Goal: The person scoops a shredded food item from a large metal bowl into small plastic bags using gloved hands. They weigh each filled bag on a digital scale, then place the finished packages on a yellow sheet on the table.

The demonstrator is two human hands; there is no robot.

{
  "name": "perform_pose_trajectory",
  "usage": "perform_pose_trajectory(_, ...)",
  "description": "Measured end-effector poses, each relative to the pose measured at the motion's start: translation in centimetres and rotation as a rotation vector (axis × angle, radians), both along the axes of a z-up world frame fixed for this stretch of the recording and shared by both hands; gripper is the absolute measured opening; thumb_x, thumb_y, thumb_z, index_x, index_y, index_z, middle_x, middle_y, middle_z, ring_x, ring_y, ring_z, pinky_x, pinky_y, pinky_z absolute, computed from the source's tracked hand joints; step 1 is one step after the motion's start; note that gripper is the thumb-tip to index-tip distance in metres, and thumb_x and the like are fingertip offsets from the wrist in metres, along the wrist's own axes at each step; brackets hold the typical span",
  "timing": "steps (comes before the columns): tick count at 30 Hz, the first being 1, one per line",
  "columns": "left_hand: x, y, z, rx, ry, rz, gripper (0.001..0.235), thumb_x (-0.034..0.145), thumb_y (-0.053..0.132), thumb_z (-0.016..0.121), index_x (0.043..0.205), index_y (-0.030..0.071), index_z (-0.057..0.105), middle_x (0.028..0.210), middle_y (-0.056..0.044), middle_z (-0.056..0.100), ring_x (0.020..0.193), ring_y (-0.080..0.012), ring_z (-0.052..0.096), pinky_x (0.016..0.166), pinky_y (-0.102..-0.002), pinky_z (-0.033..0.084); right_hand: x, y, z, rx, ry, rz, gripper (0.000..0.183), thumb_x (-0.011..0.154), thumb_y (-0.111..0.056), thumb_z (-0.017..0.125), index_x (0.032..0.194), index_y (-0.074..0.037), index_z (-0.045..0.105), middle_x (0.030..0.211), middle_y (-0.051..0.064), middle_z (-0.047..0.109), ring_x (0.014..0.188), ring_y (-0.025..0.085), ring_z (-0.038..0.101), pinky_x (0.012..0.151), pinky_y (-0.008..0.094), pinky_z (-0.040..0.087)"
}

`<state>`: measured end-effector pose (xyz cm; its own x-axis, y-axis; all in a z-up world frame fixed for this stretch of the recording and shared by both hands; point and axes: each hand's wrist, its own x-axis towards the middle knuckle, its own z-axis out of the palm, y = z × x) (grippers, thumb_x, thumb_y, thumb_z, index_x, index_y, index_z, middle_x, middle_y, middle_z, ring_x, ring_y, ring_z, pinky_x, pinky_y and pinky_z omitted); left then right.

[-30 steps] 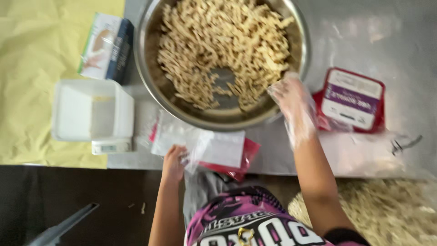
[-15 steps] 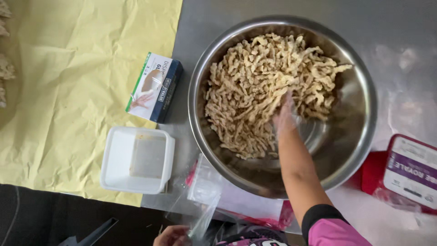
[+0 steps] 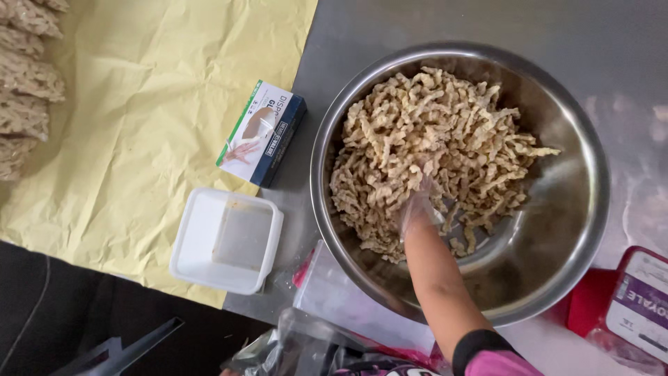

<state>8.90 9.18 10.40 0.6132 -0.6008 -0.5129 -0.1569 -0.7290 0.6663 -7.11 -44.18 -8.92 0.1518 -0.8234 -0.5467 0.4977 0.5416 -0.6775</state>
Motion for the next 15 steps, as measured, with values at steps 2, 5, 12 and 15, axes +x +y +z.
perform_pose_trajectory(2,1.3,-1.2,3.9,-0.033,-0.126,-0.046,0.039,0.076,-0.001,0.07,0.114,0.006,0.077,0.09,-0.011,0.072,0.065,-0.0188,0.068,0.063,-0.03,0.053,-0.7,1.3,2.1,-0.027,-0.086,-0.007,0.051,0.102,-0.042,0.052,0.134,-0.003,0.05,0.128,0.019,0.06,0.114,0.035,0.064,0.098,0.047,0.058)
perform_pose_trajectory(5,-0.5,-4.6,7.3,-0.112,-0.229,-0.129,0.041,0.074,-0.001,0.069,0.114,0.007,0.076,0.094,-0.011,0.073,0.065,-0.0204,0.068,0.063,-0.031,0.054,-4.1,4.4,5.6,-0.052,-0.165,-0.01,0.052,0.102,-0.044,0.051,0.136,-0.004,0.049,0.13,0.019,0.06,0.115,0.035,0.063,0.098,0.048,0.057)
perform_pose_trajectory(12,-7.9,-21.0,4.2,-0.494,-0.414,-0.301,0.021,0.076,0.018,0.08,0.09,0.003,0.075,0.078,-0.017,0.069,0.062,-0.031,0.066,0.064,-0.043,0.053,-7.9,9.2,16.9,-0.164,-0.371,-0.016,0.056,0.102,-0.047,0.05,0.139,-0.005,0.048,0.134,0.018,0.059,0.117,0.036,0.063,0.1,0.049,0.056)
perform_pose_trajectory(15,-10.2,-28.2,1.8,-0.557,-0.444,-0.338,0.023,0.077,0.022,0.081,0.079,0.003,0.069,0.086,-0.018,0.071,0.081,-0.0376,0.069,0.073,-0.046,0.055,-9.6,10.7,21.1,-0.221,-0.452,-0.049,0.058,0.102,-0.048,0.049,0.141,-0.005,0.048,0.135,0.018,0.059,0.118,0.036,0.062,0.1,0.049,0.056)
